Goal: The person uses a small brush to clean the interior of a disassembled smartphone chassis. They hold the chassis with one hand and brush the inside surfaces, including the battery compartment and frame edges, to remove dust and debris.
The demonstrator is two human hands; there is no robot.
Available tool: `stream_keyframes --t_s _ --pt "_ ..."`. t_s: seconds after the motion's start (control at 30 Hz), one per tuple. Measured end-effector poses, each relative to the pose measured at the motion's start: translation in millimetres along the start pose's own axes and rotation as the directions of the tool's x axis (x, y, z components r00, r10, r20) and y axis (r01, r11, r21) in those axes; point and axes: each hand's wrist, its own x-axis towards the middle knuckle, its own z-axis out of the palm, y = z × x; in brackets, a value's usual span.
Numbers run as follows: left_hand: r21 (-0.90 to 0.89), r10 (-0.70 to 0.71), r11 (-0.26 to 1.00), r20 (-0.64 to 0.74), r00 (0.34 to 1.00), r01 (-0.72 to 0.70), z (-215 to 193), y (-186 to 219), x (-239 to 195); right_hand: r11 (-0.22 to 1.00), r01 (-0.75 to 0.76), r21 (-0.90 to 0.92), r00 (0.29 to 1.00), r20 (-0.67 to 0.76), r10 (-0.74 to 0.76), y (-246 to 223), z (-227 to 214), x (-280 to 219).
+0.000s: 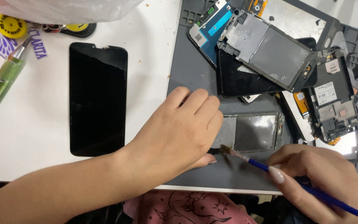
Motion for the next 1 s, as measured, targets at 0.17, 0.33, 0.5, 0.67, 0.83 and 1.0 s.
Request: stream_keyframes --t_s 0.17,0.33,0.5,0.67,0.83,1.0 --pt "0.040 0.003 0.999 0.016 1.000 -0.003 1 1 1 0.981 0.158 0.114 0.980 0.105 -0.170 -2 1 6" --pt "-0.041 0.030 0.999 0.081 0.996 -0.027 -6 -4 -2 0.995 0.087 0.044 0.996 -0.017 -0.087 -6 6 8" --pt "-0.093 0.026 0.996 0.091 0.995 -0.018 -7 -3 -4 0.999 -0.048 -0.004 0.996 -0.075 0.048 -15 11 -3" --pt "-0.062 0.010 0.998 0.068 0.998 -0.006 -4 1 -5 0.988 0.072 0.135 0.997 -0.011 -0.071 -14 15 6" --pt "-0.081 -0.005 0.997 0.049 0.999 0.009 -6 0 -6 0.994 -0.099 -0.035 0.994 -0.050 0.098 -15 13 3" --pt "-0.081 -0.026 0.996 -0.001 1.000 0.026 -1 2 -6 0.998 -0.046 -0.031 0.991 -0.128 0.042 -15 17 -2"
